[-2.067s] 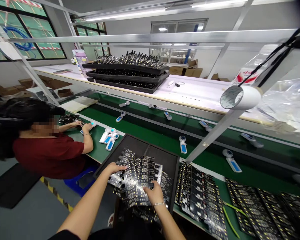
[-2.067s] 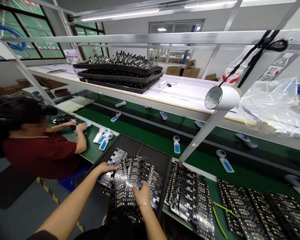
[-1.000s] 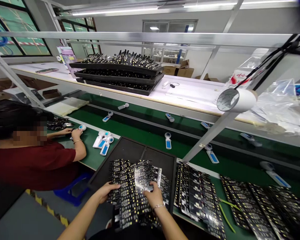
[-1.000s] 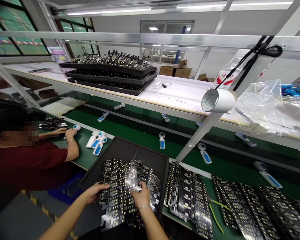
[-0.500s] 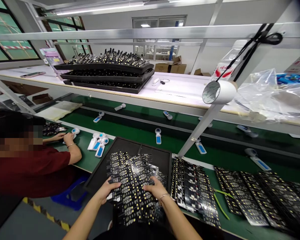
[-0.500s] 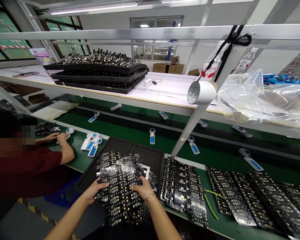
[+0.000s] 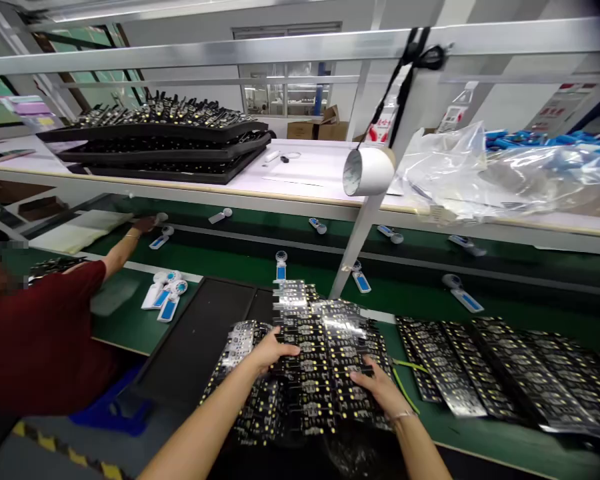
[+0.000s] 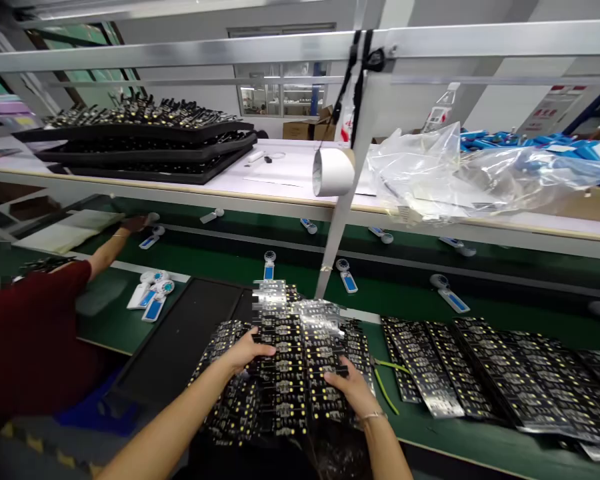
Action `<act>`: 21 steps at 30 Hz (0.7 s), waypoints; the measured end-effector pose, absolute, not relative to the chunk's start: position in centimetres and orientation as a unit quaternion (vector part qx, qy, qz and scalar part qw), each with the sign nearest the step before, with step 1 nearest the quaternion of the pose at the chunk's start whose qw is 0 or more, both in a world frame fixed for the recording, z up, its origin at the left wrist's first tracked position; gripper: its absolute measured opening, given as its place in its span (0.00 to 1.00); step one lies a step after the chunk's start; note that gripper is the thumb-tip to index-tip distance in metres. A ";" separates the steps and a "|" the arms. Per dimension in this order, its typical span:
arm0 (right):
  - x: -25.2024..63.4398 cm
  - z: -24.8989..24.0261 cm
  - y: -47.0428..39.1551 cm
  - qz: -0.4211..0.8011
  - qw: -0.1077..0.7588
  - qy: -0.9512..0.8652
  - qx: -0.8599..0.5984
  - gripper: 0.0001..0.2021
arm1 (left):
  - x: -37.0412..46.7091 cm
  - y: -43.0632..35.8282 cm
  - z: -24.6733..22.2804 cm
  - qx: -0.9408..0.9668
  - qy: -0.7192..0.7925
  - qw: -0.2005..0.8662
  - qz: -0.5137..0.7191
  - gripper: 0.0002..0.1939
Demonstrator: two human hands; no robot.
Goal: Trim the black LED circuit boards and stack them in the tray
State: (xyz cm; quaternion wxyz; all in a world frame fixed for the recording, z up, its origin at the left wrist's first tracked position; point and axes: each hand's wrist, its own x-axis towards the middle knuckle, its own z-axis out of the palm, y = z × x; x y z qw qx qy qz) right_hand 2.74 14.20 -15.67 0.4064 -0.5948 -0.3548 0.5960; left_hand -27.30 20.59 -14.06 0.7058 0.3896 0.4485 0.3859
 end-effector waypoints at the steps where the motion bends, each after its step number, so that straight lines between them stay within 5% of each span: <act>1: 4.4 -16.2 13.8 0.592 0.404 -0.349 -0.603 0.42 | -25.3 21.3 -14.6 0.401 0.448 0.709 0.370 0.36; 5: 9.1 -18.2 13.5 0.577 0.384 -0.357 -0.626 0.41 | -19.2 23.8 -16.3 0.449 0.463 0.701 0.304 0.35; 11: 11.0 -20.8 15.5 0.482 0.324 -0.429 -0.692 0.34 | -17.7 25.5 -17.8 0.510 0.574 0.596 0.234 0.17; 17: 10.9 -22.0 15.5 0.272 0.290 -0.514 -0.760 0.44 | -17.0 24.4 -17.6 0.542 0.652 0.462 0.261 0.38; 21: 11.0 -22.0 13.9 0.196 0.282 -0.559 -0.755 0.41 | -19.7 23.5 -15.4 0.539 0.661 0.394 0.342 0.35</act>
